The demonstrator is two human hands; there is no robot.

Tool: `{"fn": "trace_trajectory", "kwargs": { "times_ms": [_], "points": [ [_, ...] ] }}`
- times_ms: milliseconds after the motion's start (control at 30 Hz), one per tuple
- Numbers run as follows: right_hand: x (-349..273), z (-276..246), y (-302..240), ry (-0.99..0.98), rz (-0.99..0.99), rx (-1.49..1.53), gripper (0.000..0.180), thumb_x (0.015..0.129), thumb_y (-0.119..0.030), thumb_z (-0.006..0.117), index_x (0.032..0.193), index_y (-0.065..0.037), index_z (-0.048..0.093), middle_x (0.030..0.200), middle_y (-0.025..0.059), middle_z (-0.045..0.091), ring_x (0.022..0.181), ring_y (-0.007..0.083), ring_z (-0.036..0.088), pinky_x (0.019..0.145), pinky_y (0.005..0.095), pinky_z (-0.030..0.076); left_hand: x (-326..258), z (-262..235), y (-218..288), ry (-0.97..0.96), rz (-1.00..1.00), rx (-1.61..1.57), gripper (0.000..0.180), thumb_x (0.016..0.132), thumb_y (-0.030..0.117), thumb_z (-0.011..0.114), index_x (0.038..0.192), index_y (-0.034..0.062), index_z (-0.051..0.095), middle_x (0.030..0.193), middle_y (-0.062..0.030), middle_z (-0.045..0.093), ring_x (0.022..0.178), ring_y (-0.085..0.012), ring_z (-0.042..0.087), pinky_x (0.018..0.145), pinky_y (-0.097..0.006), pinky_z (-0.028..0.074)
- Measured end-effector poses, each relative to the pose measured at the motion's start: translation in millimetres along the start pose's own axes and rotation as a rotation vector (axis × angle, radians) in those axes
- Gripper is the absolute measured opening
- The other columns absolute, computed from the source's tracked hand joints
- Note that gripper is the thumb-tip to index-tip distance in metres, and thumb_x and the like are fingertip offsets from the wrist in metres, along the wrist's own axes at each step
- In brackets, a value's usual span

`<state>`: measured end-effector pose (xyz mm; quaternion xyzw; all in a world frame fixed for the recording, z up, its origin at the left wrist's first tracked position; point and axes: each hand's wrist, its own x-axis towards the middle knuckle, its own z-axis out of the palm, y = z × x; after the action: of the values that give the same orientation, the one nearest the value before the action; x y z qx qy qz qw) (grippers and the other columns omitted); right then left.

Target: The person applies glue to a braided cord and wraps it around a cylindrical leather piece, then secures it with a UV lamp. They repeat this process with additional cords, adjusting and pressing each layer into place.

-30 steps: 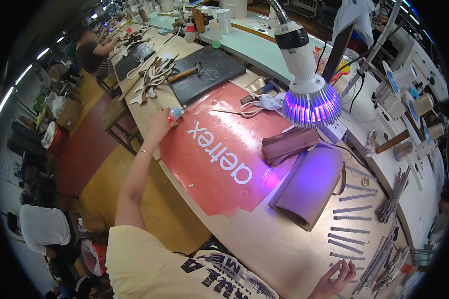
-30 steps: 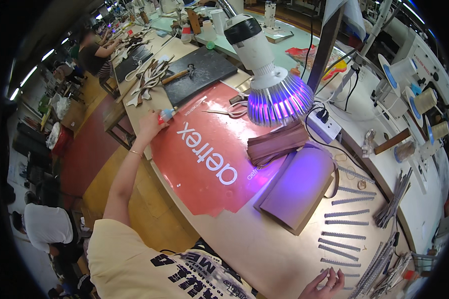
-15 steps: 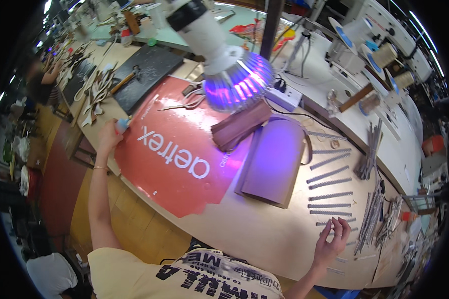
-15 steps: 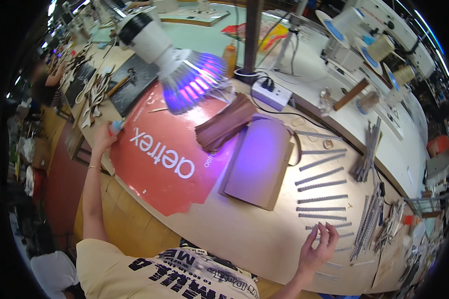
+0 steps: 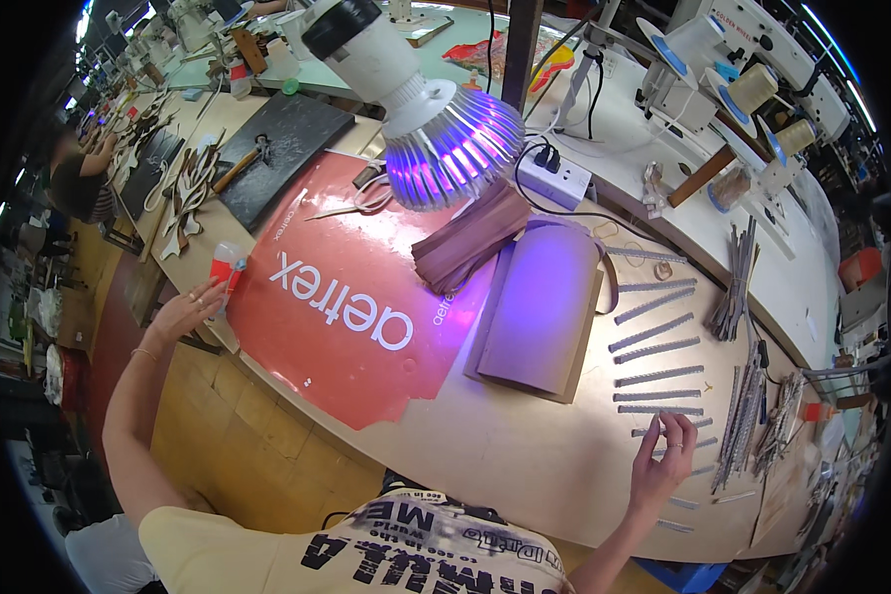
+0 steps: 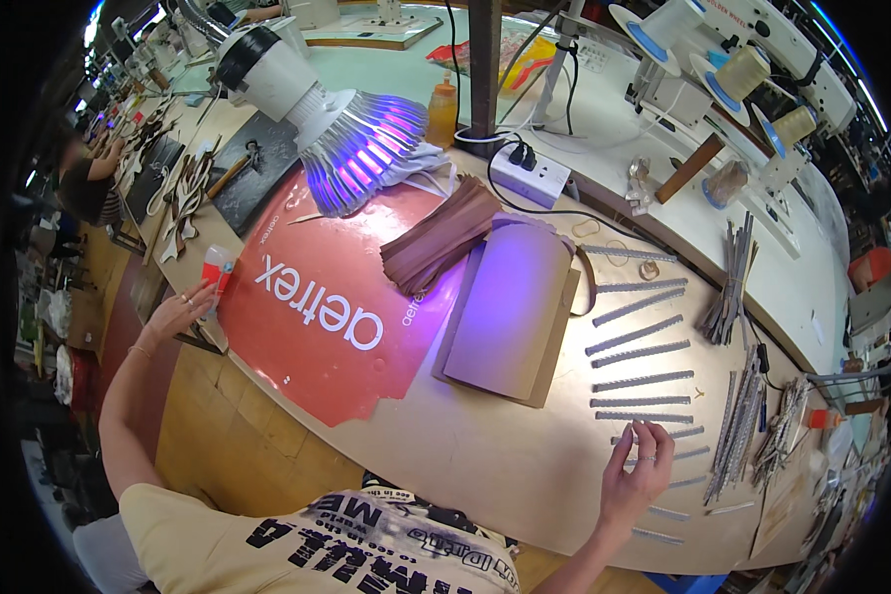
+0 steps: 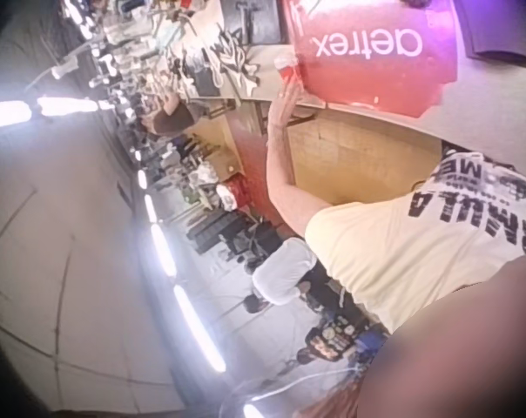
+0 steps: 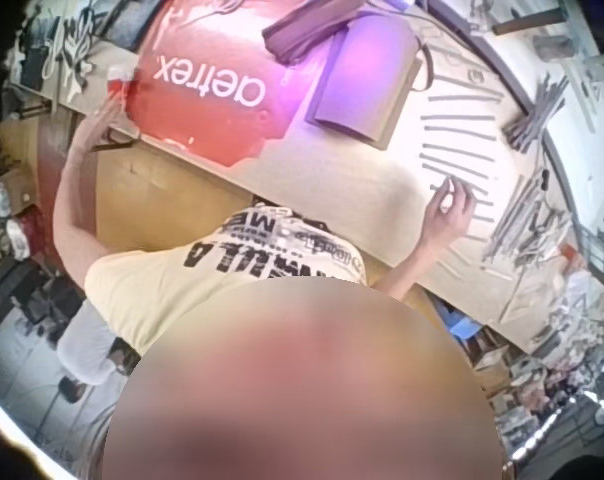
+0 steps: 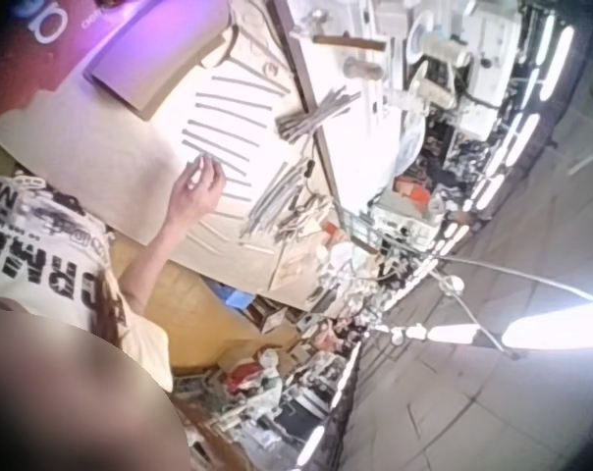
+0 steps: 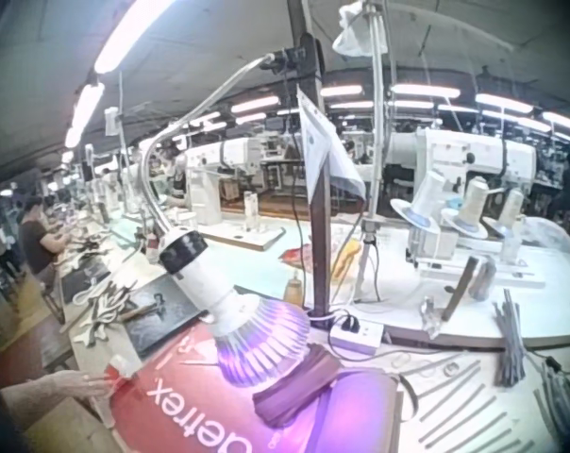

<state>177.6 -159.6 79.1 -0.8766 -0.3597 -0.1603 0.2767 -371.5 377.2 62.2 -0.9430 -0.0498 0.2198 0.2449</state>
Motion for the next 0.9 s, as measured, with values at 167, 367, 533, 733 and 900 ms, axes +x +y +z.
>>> {"fn": "trace_trajectory", "kwargs": {
  "times_ms": [167,367,533,733,900],
  "points": [
    [0,1,-2,-0.005,-0.021,0.012,0.017,0.086,0.004,0.066,0.102,-0.001,0.064,0.099,0.0138,0.061,0.088,0.0297,0.062,0.073,0.038,0.051,15,-43,0,0.141,0.01,-0.019,0.055,0.073,0.009,0.071,0.125,0.0078,0.055,0.152,-0.012,0.036,0.138,-0.0301,0.04,0.11,-0.038,0.041],
    [9,5,-20,-0.057,0.115,0.161,0.014,0.085,0.002,0.067,0.1,-0.001,0.066,0.099,0.0142,0.062,0.088,0.0306,0.063,0.074,0.0386,0.052,156,-163,83,0.616,-0.415,-0.934,0.03,0.071,-0.004,0.068,0.1,0.0037,0.069,0.101,-0.0113,0.067,0.095,-0.0305,0.065,0.085,-0.038,0.052],
    [21,16,-58,-0.163,0.012,0.196,0.015,0.085,-0.004,0.069,0.099,-0.002,0.066,0.1,0.0149,0.062,0.094,0.0306,0.062,0.08,0.0405,0.05,331,-243,120,0.908,-0.323,-1.03,0.027,0.087,0.016,0.067,0.111,0.0034,0.067,0.105,-0.0134,0.064,0.1,-0.0308,0.06,0.087,-0.04,0.049],
    [30,17,-81,-0.201,0.141,0.377,0.018,0.086,-0.006,0.069,0.104,-0.002,0.066,0.103,0.0145,0.061,0.098,0.03,0.062,0.084,0.0391,0.05,412,-262,104,0.725,-0.293,-1.201,0.03,0.085,0.02,0.069,0.112,0.0058,0.067,0.1,-0.0135,0.058,0.098,-0.0324,0.06,0.083,-0.042,0.049],
    [69,49,-79,-0.213,0.045,0.485,0.019,0.088,-0.008,0.068,0.106,-0.004,0.065,0.099,0.0092,0.063,0.091,0.0211,0.061,0.074,0.0332,0.048,432,-258,109,0.678,-0.219,-1.102,0.029,0.083,0.018,0.069,0.112,0.0107,0.067,0.101,-0.0123,0.057,0.096,-0.0316,0.06,0.08,-0.043,0.05]
  ]
}}
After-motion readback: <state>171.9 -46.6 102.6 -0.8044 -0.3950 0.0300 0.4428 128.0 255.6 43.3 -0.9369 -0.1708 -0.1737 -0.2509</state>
